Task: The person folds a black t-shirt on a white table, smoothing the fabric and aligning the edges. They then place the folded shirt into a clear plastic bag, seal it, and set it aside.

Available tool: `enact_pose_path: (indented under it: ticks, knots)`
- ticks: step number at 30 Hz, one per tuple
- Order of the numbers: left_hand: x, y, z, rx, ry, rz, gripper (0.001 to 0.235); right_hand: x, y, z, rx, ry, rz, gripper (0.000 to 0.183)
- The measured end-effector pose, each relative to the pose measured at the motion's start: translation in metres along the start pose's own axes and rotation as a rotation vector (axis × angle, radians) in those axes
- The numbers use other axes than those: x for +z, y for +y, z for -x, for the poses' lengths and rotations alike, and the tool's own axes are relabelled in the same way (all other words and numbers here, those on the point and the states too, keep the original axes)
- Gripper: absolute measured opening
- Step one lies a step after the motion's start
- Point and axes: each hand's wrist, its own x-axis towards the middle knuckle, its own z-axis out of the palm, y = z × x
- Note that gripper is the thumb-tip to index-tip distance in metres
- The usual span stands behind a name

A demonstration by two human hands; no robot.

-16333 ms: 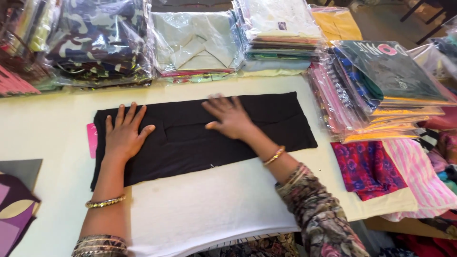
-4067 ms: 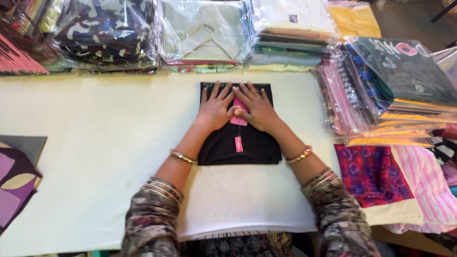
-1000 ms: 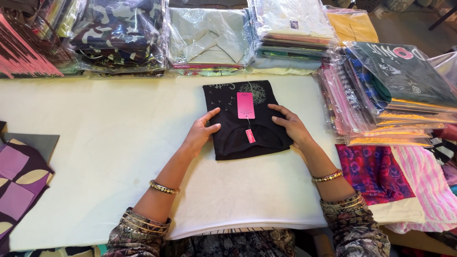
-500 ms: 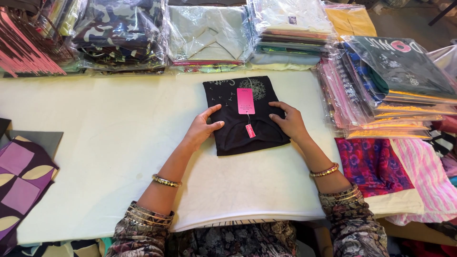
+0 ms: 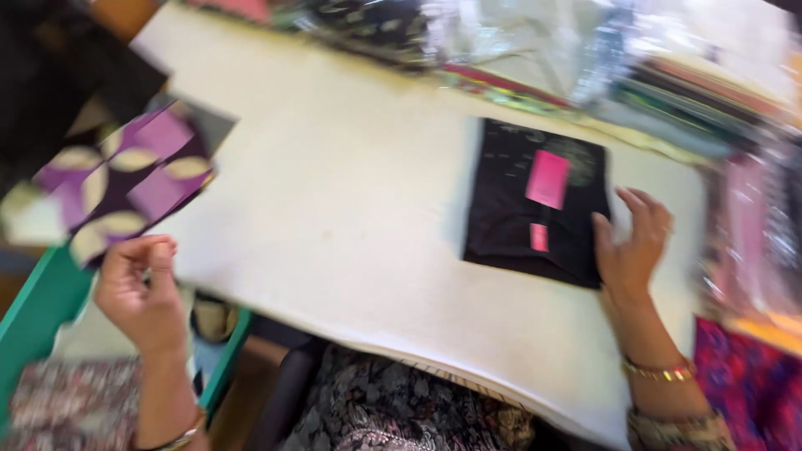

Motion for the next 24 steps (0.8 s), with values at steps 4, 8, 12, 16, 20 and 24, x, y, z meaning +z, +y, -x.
enact_pose_path:
  ticks: [4, 8, 12, 16, 20, 24]
  knots:
    - [-0.084, -0.079, 0.087, -0.585, -0.224, 0.047, 0.006, 0.009, -0.007, -0.013, -0.263, -0.072, 0.101, 0.032]
    - [-0.060, -0.057, 0.189, -1.198, -1.619, 0.259, 0.032, 0.037, 0.000, -0.031, -0.392, -0.120, 0.120, 0.024]
    - [-0.039, -0.073, 0.305, -0.704, -1.786, -0.160, 0.025, 0.057, -0.012, -0.042, -0.476, -0.114, 0.115, 0.025]
    - [-0.032, -0.026, 0.283, -0.749, -1.540, -0.322, 0.029, 0.061, 0.007, -0.033, -0.501, -0.172, 0.041, 0.029]
    - [-0.017, 0.005, 0.287, -0.853, -1.526, -0.743, 0.050, 0.062, 0.029, -0.024, -0.447, -0.199, 0.003, 0.032]
    - [-0.018, -0.030, 0.317, -0.696, -1.569, -0.824, 0.028, 0.065, 0.033, -0.023, -0.466, -0.241, -0.039, 0.031]
